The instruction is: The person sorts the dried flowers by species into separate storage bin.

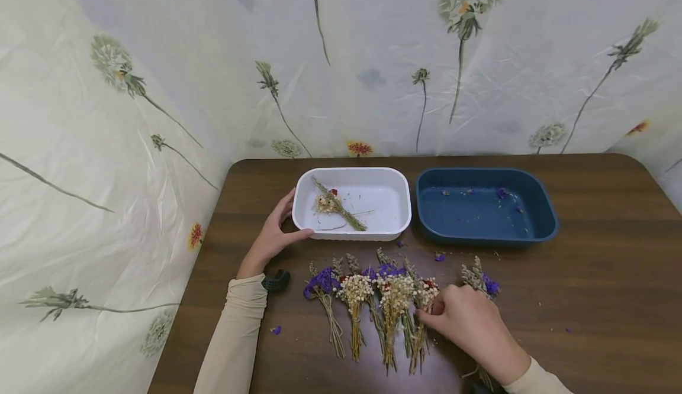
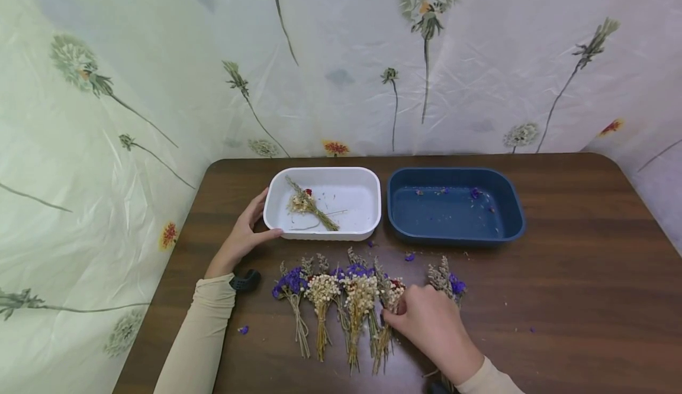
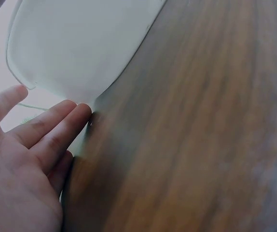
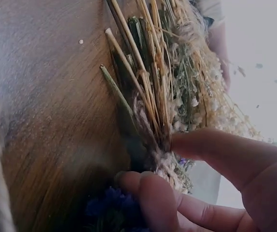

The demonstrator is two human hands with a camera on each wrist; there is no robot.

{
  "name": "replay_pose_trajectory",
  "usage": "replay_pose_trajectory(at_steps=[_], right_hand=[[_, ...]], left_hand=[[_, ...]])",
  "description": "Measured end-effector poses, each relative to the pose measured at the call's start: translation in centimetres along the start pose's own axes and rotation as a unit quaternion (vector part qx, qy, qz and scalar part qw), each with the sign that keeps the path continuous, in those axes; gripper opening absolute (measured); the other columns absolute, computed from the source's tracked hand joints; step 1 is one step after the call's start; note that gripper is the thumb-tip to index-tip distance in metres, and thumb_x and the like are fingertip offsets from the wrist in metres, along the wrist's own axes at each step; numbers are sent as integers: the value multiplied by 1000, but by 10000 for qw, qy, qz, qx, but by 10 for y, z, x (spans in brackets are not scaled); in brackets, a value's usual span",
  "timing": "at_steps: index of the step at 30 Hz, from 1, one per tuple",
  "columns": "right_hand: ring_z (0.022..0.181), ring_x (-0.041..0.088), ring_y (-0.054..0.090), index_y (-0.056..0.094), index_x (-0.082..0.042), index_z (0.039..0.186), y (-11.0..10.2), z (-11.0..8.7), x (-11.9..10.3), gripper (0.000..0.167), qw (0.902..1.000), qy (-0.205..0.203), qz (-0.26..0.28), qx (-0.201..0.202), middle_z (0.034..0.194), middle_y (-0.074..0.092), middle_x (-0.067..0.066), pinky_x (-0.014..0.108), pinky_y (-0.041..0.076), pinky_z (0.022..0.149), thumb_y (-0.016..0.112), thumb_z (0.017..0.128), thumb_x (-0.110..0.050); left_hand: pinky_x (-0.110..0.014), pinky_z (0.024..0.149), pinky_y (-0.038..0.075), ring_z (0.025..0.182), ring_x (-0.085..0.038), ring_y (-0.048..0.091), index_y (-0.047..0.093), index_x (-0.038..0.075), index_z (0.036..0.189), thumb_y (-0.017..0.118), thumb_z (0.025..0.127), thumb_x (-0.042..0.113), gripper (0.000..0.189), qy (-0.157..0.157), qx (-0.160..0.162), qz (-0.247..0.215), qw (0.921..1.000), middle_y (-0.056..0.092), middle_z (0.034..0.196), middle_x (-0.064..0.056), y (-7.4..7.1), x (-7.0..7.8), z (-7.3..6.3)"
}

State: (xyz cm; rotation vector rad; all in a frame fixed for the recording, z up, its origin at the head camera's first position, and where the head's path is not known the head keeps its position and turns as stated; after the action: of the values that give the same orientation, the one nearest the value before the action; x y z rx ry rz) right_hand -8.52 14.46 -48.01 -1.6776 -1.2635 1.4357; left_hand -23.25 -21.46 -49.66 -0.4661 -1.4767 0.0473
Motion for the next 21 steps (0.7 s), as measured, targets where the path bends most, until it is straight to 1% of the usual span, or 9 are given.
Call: replay_pose_trajectory(at_steps=[5,7,10,14,17,21], right_hand=[[48,9,48,66,-24,57,-2,2,4,31,9994,-81,333,84,53,58,-12,29,39,49,82,82,-30],[49,8,51,69,-23,60,-2,2,7,26,9986,-26,525,90,56,62,-12,28,42,51,82,82,-27],[49,7,56,72,-22,64,-2,2,11,22,9965,110,832,7,58,65,-11,28,44,50,81,84,-26],[49,7,61,73,-21,67,-3,0,15,20,9926,233,1194,-63,59,68,-10,26,45,49,80,85,-27],[51,6,62,74,-19,69,-5,-1,16,19,9910,264,1311,7,62,70,-10,26,47,52,82,84,-27],[57,5,64,75,-18,71,-8,-2,16,17,9908,314,1305,163,67,72,-8,28,52,59,83,83,-27]], left_hand=[[-59,126,22,150,-36,39,23,26,166,86,83,9,105,-36,40,13,10000,44,161,-16,0,-23,7],[-58,126,22,150,-34,39,23,31,165,86,84,10,105,4,61,-3,10000,45,161,-14,0,-27,8],[-57,126,23,149,-32,41,25,35,164,86,84,11,104,63,86,-29,9999,47,159,-11,0,-28,8],[-57,125,24,148,-30,43,28,39,162,87,83,12,102,115,96,-38,9999,50,158,-8,0,-27,7],[-58,125,24,148,-30,43,29,41,161,87,84,14,100,130,93,-1,9999,50,157,-7,0,-28,7],[-59,125,23,149,-30,42,28,41,161,87,84,16,100,123,96,31,9999,49,158,-7,0,-28,6]])
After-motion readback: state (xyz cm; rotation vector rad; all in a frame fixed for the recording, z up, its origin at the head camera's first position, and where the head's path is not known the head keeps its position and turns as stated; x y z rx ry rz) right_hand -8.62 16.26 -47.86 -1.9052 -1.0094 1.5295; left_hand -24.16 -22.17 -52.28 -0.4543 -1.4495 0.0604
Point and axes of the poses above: each hand's wrist, its own z-axis towards the middle knuckle, its own y-axis out of the palm, x = y × z, the point moved 4 cm from there along z, towards the middle knuckle
